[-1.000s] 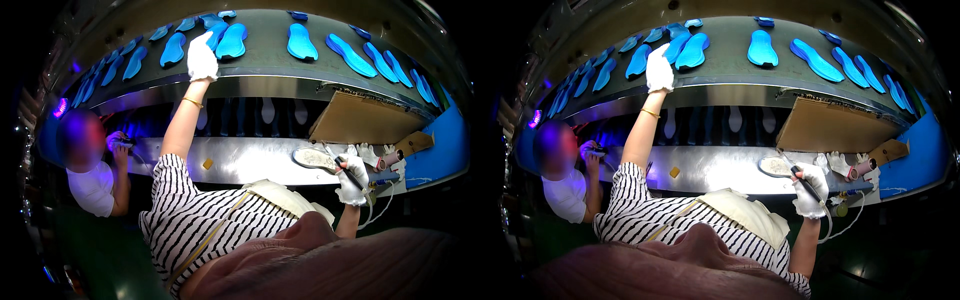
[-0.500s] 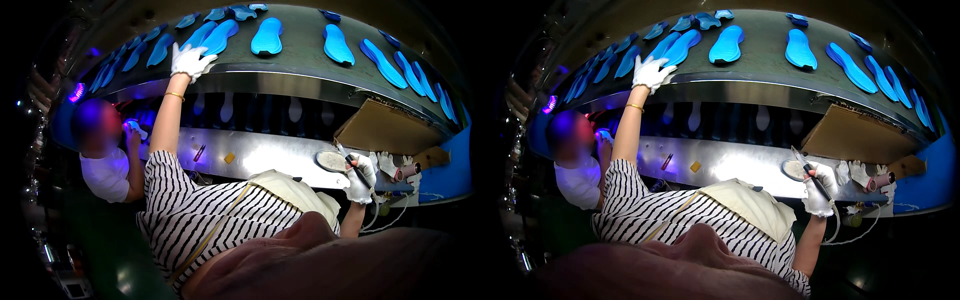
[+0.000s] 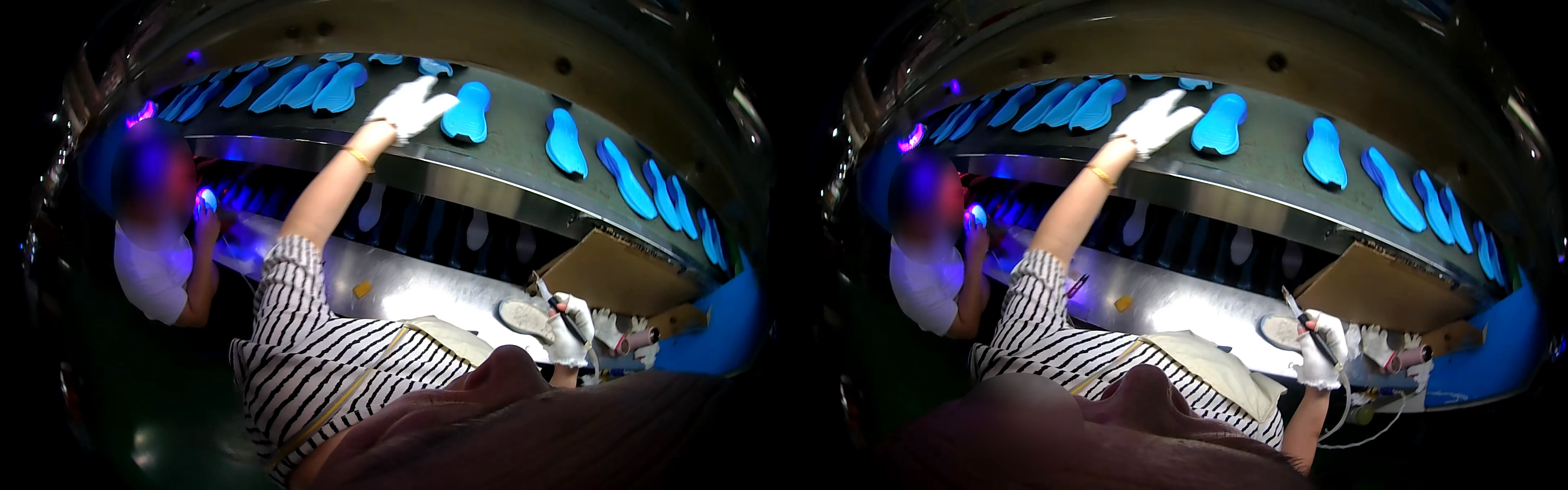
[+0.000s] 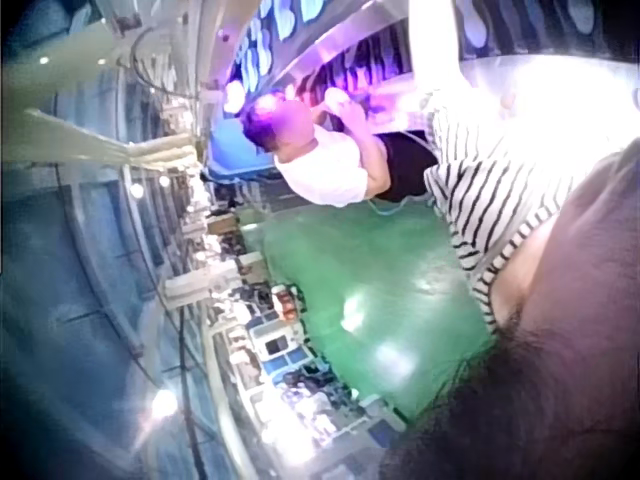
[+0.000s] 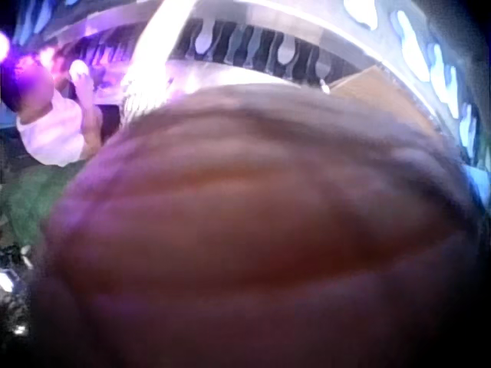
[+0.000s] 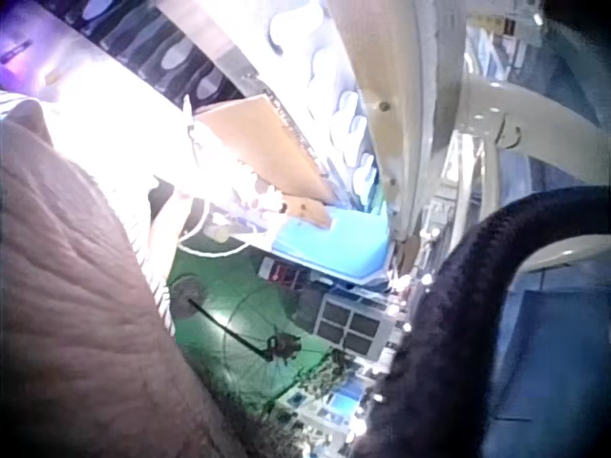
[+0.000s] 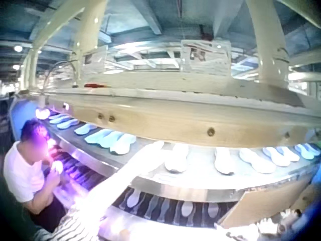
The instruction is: The person applies adhesive to the edges of blue shoe soles using a brush, handling them one at a time and placing each one onto a moving conveyor belt.
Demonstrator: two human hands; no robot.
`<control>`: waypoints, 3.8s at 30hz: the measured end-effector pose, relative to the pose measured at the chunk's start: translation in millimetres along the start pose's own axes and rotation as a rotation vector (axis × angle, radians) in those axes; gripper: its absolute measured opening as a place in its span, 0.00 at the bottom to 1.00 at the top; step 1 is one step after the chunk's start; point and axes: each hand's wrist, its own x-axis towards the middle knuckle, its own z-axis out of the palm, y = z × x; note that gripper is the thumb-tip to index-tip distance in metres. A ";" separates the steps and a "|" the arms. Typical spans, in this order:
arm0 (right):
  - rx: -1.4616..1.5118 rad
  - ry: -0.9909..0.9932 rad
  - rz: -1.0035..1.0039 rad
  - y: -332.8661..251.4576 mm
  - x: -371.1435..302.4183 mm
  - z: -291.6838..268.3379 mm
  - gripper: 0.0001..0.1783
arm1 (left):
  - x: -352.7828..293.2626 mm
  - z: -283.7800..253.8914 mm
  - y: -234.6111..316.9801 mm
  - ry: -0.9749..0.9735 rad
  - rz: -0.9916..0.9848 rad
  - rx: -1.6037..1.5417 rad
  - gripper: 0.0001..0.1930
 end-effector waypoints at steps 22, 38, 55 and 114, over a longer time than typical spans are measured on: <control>0.025 0.147 0.068 16.8 -13.4 -7.9 0.12 | 28.1 -4.3 -50.6 -0.144 -0.221 0.299 0.56; 0.192 -0.035 0.133 29.4 37.6 47.6 0.14 | -20.5 -98.9 -199.9 -0.223 -0.207 0.716 0.31; 0.200 -0.063 0.229 49.1 20.3 21.3 0.12 | -61.2 -103.0 -213.9 0.188 0.009 0.623 0.13; 0.205 -0.036 0.312 -46.2 56.7 85.8 0.12 | -212.5 136.6 113.7 -0.449 -0.922 -1.921 0.47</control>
